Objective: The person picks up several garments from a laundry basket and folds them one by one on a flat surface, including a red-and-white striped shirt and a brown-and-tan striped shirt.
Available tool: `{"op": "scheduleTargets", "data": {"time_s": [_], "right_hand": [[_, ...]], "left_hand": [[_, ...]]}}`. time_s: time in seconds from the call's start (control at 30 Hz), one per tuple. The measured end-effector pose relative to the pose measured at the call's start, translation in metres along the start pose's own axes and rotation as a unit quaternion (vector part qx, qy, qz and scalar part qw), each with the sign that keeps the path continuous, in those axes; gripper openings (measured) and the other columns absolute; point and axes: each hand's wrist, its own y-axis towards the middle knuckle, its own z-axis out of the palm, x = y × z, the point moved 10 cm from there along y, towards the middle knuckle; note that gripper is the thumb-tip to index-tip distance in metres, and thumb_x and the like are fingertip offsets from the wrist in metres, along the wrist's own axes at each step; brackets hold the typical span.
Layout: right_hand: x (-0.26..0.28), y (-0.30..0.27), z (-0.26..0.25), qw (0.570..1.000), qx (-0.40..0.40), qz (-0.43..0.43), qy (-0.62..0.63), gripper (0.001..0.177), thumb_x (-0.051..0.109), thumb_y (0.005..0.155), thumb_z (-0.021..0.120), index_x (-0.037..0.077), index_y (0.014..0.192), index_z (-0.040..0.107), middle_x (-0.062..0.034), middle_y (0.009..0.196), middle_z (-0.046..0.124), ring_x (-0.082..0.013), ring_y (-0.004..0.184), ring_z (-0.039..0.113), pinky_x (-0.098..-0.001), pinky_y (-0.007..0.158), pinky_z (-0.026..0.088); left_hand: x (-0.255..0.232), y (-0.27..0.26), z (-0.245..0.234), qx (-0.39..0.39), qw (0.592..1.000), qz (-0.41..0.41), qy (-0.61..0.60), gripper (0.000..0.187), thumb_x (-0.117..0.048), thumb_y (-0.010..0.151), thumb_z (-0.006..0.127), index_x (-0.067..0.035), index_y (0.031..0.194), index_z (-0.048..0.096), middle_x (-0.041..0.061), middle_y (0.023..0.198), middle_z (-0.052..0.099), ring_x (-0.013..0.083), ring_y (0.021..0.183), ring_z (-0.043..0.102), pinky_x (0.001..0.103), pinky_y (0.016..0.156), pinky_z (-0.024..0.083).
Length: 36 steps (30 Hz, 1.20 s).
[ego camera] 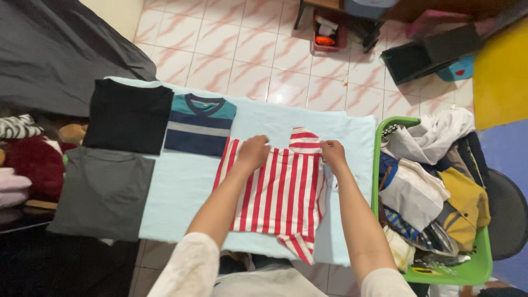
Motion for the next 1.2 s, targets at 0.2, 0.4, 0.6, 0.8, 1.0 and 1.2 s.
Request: {"op": "scheduleTargets", "data": {"time_s": [0.2, 0.4, 0.6, 0.8, 1.0, 1.2], "right_hand": [[0.003, 0.026, 0.018, 0.989, 0.075, 0.121, -0.044, 0.043, 0.038, 0.092, 0.078, -0.002, 0.088, 0.062, -0.0056, 0.071, 0.055, -0.0140, 0.052, 0.039, -0.0329, 0.045, 0.028], [0.022, 0.019, 0.027, 0.971, 0.184, 0.150, 0.005, 0.022, 0.025, 0.086, 0.075, 0.009, 0.083, 0.059, 0.0000, 0.064, 0.052, -0.0113, 0.048, 0.041, -0.0288, 0.041, 0.029], [0.024, 0.016, 0.031, 0.960, 0.205, 0.188, 0.038, 0.021, 0.017, 0.087, 0.075, 0.010, 0.085, 0.056, 0.0005, 0.063, 0.051, -0.0094, 0.049, 0.042, -0.0266, 0.040, 0.026], [0.035, 0.035, 0.015, 0.984, 0.107, 0.019, 0.142, 0.030, 0.001, 0.082, 0.079, 0.008, 0.097, 0.054, 0.0002, 0.074, 0.057, -0.0086, 0.056, 0.046, -0.0258, 0.044, 0.032], [0.048, 0.022, 0.004, 0.984, 0.025, -0.156, 0.080, 0.034, 0.005, 0.084, 0.077, 0.006, 0.110, 0.055, -0.0025, 0.098, 0.066, -0.0112, 0.088, 0.063, -0.0265, 0.071, 0.054], [-0.011, -0.037, -0.040, 0.991, -0.024, -0.094, -0.091, 0.021, 0.017, 0.089, 0.075, 0.005, 0.105, 0.068, -0.0086, 0.094, 0.073, -0.0174, 0.082, 0.067, -0.0325, 0.073, 0.055]], "left_hand": [[-0.035, 0.076, 0.071, 0.037, 0.997, -0.012, -0.070, 0.038, -0.022, 0.095, 0.061, -0.007, 0.129, 0.063, 0.020, 0.129, 0.066, 0.0375, 0.119, 0.063, 0.047, 0.101, 0.051], [-0.056, 0.090, 0.100, 0.139, 0.990, -0.009, 0.032, 0.054, -0.025, 0.079, 0.081, -0.012, 0.125, 0.056, 0.019, 0.128, 0.052, 0.0402, 0.124, 0.050, 0.047, 0.101, 0.048], [-0.057, 0.105, 0.116, 0.160, 0.987, 0.009, -0.015, 0.040, -0.014, 0.087, 0.074, -0.007, 0.120, 0.053, 0.026, 0.124, 0.056, 0.0468, 0.110, 0.062, 0.050, 0.091, 0.053], [-0.056, 0.124, 0.096, 0.107, 0.988, 0.004, -0.112, 0.049, -0.007, 0.083, 0.071, -0.008, 0.127, 0.050, 0.021, 0.107, 0.073, 0.0396, 0.105, 0.068, 0.048, 0.088, 0.053], [-0.088, 0.105, 0.071, -0.007, 0.994, 0.092, 0.060, 0.073, -0.006, 0.070, 0.078, -0.009, 0.138, 0.052, 0.022, 0.124, 0.062, 0.0407, 0.112, 0.059, 0.050, 0.085, 0.048], [-0.141, 0.042, 0.125, 0.084, 0.926, 0.338, 0.142, 0.036, -0.006, 0.086, 0.063, -0.011, 0.121, 0.064, 0.009, 0.119, 0.066, 0.0293, 0.115, 0.062, 0.046, 0.095, 0.051]]}}
